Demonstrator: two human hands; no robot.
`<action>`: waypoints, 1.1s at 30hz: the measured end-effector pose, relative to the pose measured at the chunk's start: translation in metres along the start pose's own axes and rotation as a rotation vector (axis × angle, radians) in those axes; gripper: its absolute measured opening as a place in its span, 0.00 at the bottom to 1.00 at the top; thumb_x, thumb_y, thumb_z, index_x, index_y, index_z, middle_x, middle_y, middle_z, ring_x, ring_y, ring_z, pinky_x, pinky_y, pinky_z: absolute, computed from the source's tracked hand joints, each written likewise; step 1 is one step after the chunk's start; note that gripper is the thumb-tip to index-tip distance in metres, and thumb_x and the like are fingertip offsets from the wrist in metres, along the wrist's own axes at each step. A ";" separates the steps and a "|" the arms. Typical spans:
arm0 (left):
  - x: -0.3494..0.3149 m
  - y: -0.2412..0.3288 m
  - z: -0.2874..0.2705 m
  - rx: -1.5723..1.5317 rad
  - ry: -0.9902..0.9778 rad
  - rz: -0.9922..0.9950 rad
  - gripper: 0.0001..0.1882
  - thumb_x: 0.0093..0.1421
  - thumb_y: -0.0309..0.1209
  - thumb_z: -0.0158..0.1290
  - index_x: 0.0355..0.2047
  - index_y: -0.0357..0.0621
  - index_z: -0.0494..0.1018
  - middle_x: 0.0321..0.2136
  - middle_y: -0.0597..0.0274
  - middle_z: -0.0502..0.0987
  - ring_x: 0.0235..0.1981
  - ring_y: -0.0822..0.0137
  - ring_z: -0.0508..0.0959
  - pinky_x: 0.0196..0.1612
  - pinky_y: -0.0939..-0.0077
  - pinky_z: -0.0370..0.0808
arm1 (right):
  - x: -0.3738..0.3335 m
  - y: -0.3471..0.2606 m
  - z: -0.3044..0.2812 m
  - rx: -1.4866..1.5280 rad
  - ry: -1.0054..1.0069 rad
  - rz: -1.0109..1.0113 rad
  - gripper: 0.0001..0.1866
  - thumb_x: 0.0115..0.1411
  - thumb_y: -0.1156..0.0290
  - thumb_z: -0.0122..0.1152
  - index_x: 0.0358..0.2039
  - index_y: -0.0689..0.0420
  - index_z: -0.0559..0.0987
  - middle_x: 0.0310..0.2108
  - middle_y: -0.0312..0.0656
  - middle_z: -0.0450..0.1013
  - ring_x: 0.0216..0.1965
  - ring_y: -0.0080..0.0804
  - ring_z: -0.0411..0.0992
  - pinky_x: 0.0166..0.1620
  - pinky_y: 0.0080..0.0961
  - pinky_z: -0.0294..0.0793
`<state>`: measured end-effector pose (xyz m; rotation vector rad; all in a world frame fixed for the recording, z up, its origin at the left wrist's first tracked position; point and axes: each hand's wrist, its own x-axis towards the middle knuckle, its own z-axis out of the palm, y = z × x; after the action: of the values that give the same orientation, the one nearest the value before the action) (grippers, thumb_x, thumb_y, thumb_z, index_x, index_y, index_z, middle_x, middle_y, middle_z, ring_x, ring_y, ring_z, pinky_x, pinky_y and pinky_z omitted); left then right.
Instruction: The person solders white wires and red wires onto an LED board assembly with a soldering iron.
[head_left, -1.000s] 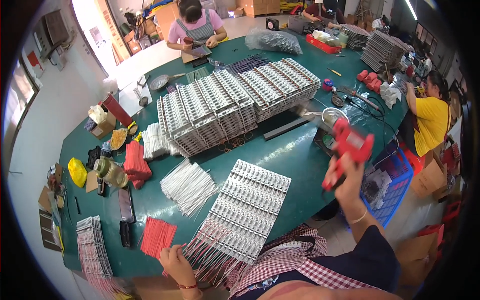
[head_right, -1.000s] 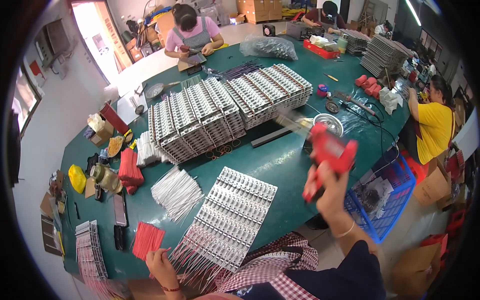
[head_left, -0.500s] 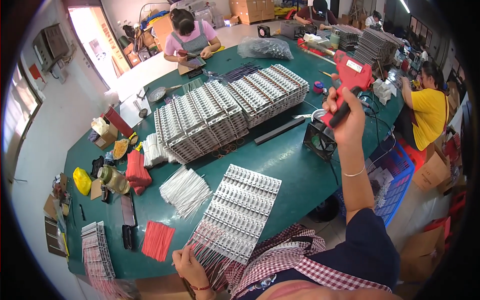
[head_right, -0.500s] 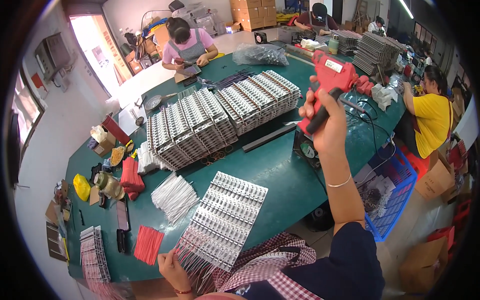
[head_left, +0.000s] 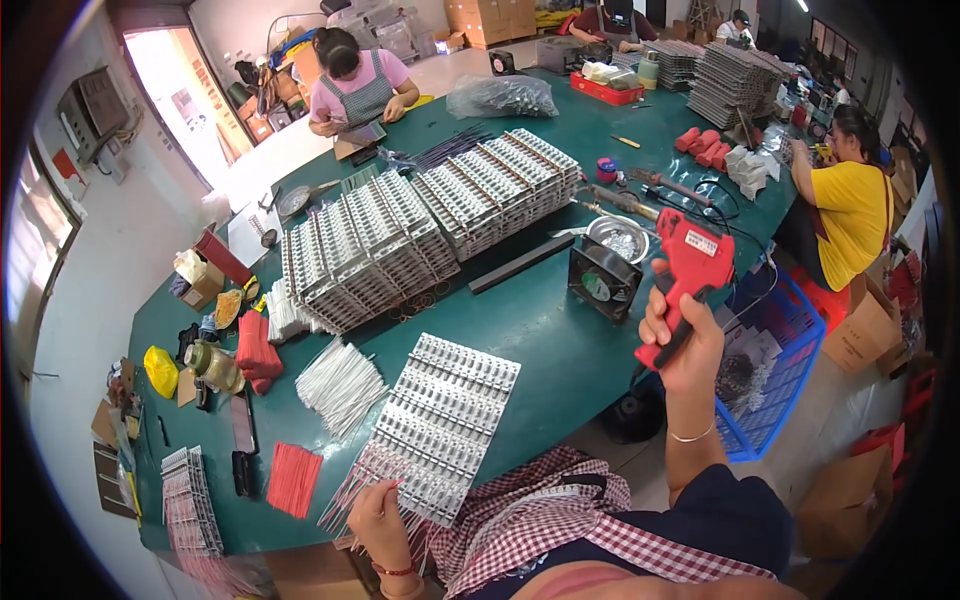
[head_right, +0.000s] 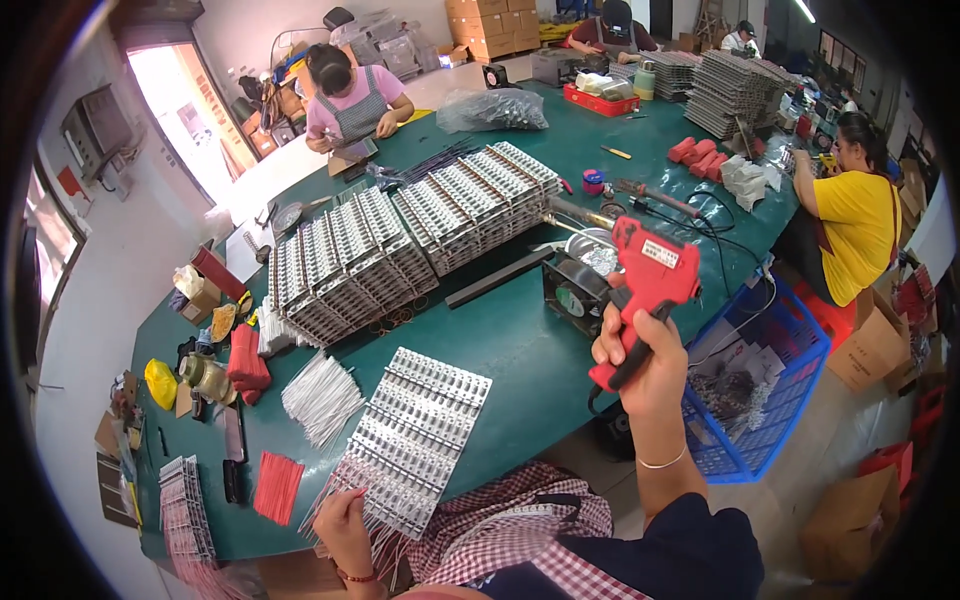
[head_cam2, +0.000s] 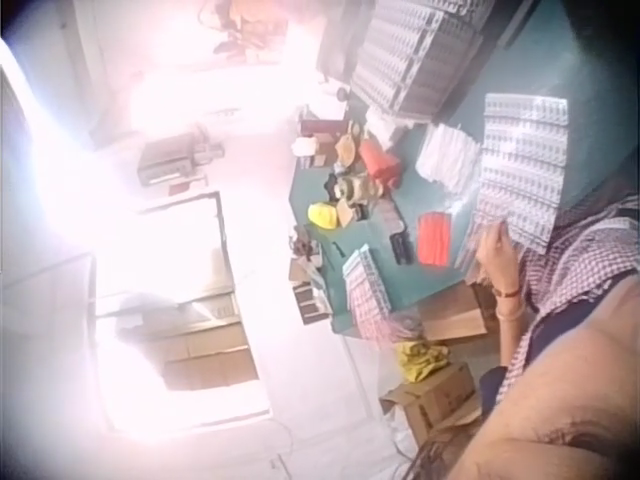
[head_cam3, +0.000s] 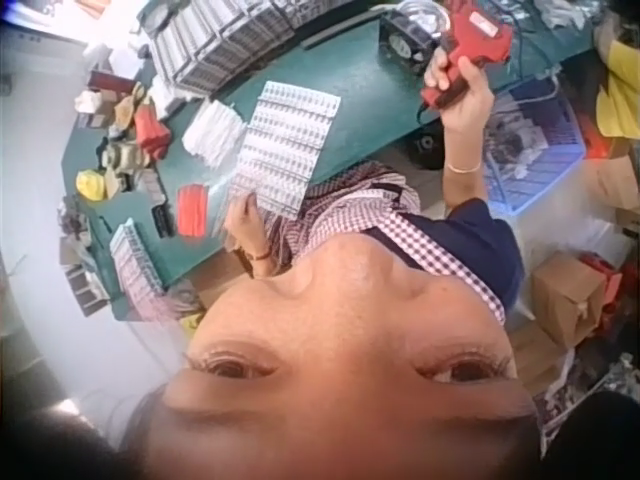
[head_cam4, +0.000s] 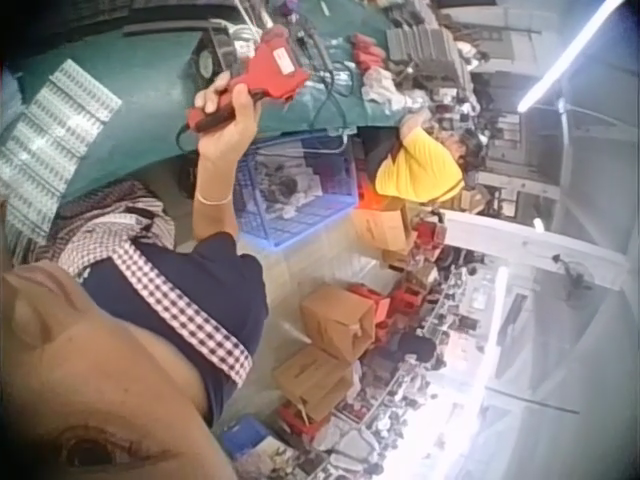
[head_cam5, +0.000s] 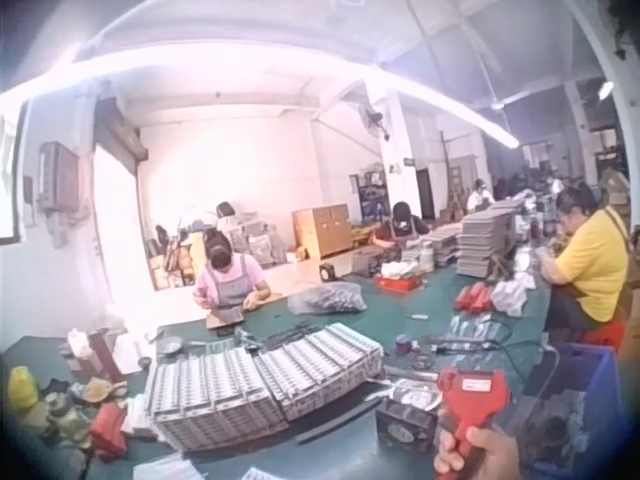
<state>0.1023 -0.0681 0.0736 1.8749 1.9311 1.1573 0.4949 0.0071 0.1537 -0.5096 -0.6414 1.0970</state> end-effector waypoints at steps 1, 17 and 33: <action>-0.001 0.005 0.001 0.033 -0.055 -0.021 0.05 0.54 0.19 0.58 0.33 0.36 0.79 0.26 0.54 0.77 0.27 0.56 0.77 0.31 0.67 0.71 | -0.004 -0.001 -0.005 0.008 0.019 0.005 0.26 0.63 0.66 0.54 0.58 0.66 0.65 0.31 0.40 0.69 0.22 0.23 0.65 0.31 0.26 0.69; -0.003 0.038 0.033 -0.122 -0.136 -0.097 0.05 0.61 0.20 0.52 0.35 0.32 0.77 0.25 0.52 0.77 0.25 0.59 0.79 0.30 0.70 0.73 | -0.012 0.002 -0.040 0.091 -0.040 0.240 0.27 0.62 0.67 0.57 0.59 0.64 0.65 0.32 0.41 0.71 0.23 0.24 0.66 0.34 0.29 0.70; 0.026 0.095 0.075 -0.539 -0.566 -0.360 0.07 0.58 0.19 0.58 0.37 0.27 0.81 0.28 0.52 0.84 0.30 0.68 0.85 0.36 0.80 0.81 | -0.014 0.025 -0.037 0.114 -0.087 0.557 0.27 0.61 0.70 0.57 0.60 0.62 0.65 0.34 0.42 0.71 0.25 0.23 0.68 0.37 0.30 0.70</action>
<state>0.2175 -0.0268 0.0942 1.3098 1.3844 0.8067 0.5003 0.0010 0.1076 -0.5595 -0.5189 1.6788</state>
